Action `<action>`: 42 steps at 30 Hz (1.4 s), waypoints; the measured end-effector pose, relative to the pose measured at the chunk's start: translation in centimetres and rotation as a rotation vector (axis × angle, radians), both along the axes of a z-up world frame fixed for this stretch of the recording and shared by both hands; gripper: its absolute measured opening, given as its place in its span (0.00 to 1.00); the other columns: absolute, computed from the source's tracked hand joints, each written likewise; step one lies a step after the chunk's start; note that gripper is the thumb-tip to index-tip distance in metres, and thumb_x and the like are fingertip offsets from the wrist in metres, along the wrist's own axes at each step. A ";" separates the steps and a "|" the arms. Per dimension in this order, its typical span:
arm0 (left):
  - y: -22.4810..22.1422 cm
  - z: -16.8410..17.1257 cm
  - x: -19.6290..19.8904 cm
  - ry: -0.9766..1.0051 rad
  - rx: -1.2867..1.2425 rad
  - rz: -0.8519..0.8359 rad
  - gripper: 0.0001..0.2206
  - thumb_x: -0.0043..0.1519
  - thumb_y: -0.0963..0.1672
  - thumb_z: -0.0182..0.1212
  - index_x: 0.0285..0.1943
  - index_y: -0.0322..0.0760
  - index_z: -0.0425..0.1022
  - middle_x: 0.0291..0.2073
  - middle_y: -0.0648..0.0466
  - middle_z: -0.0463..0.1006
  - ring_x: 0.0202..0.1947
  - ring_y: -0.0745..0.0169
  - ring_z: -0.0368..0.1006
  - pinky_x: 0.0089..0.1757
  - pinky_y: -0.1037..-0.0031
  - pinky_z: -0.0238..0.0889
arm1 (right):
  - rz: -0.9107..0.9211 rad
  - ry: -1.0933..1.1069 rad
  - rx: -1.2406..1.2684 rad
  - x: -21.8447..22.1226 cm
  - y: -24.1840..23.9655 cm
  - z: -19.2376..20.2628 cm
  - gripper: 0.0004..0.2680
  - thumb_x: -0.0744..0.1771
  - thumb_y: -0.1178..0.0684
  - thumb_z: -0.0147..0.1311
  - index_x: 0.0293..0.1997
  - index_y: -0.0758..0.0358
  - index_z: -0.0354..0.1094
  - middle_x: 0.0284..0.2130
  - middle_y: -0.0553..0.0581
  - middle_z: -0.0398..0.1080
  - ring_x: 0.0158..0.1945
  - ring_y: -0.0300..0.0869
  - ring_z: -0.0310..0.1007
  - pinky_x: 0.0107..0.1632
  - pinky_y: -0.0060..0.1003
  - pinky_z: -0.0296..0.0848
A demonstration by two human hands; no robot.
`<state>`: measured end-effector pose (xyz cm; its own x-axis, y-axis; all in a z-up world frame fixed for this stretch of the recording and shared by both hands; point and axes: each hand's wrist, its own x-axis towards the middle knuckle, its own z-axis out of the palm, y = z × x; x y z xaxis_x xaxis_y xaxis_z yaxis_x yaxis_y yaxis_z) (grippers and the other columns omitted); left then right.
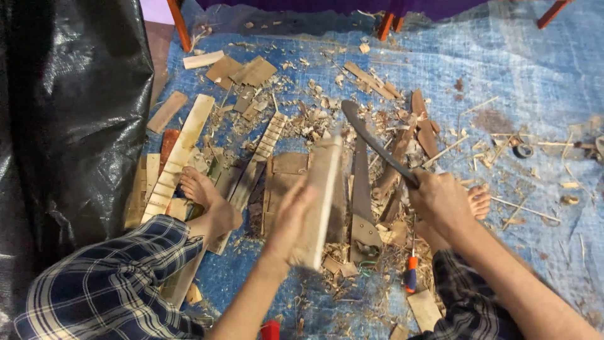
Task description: The person is using a large curved blade to shave and split pieces of wood while sitting on the floor.
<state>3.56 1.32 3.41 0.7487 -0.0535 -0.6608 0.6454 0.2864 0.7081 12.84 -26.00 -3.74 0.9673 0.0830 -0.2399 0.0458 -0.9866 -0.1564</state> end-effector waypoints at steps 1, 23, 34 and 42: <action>0.6 -0.5 0.1 -0.032 0.005 0.058 0.34 0.58 0.53 0.48 0.78 0.57 0.52 0.65 0.52 0.71 0.53 0.56 0.70 0.45 0.65 0.67 | 0.029 -0.072 0.012 0.0 -0.8 -0.1 0.09 0.70 0.55 0.48 0.33 0.64 0.73 0.12 0.51 0.67 0.10 0.37 0.62 0.11 0.31 0.62; 5.3 -9.4 0.5 -0.267 -0.570 0.220 0.32 0.65 0.54 0.59 0.75 0.40 0.54 0.22 0.58 0.59 0.14 0.68 0.58 0.16 0.81 0.55 | -0.688 0.085 -0.076 -12.7 -28.3 -21.1 0.32 0.70 0.27 0.35 0.37 0.73 0.80 0.36 0.77 0.80 0.50 0.65 0.78 0.55 0.55 0.73; 4.6 -10.5 1.1 -0.218 -0.527 0.244 0.33 0.65 0.52 0.60 0.76 0.40 0.50 0.25 0.59 0.58 0.15 0.70 0.57 0.19 0.80 0.53 | -0.704 0.027 -0.057 -1.1 -17.0 -22.8 0.28 0.59 0.34 0.54 0.51 0.74 0.58 0.51 0.77 0.61 0.60 0.64 0.59 0.62 0.53 0.57; 4.9 -10.5 1.4 -0.184 -0.463 0.274 0.33 0.64 0.52 0.61 0.75 0.39 0.53 0.30 0.56 0.65 0.19 0.68 0.63 0.22 0.79 0.56 | -0.718 -0.018 -0.075 2.2 -14.7 -23.2 0.43 0.49 0.39 0.69 0.61 0.75 0.41 0.62 0.78 0.45 0.68 0.65 0.44 0.68 0.52 0.44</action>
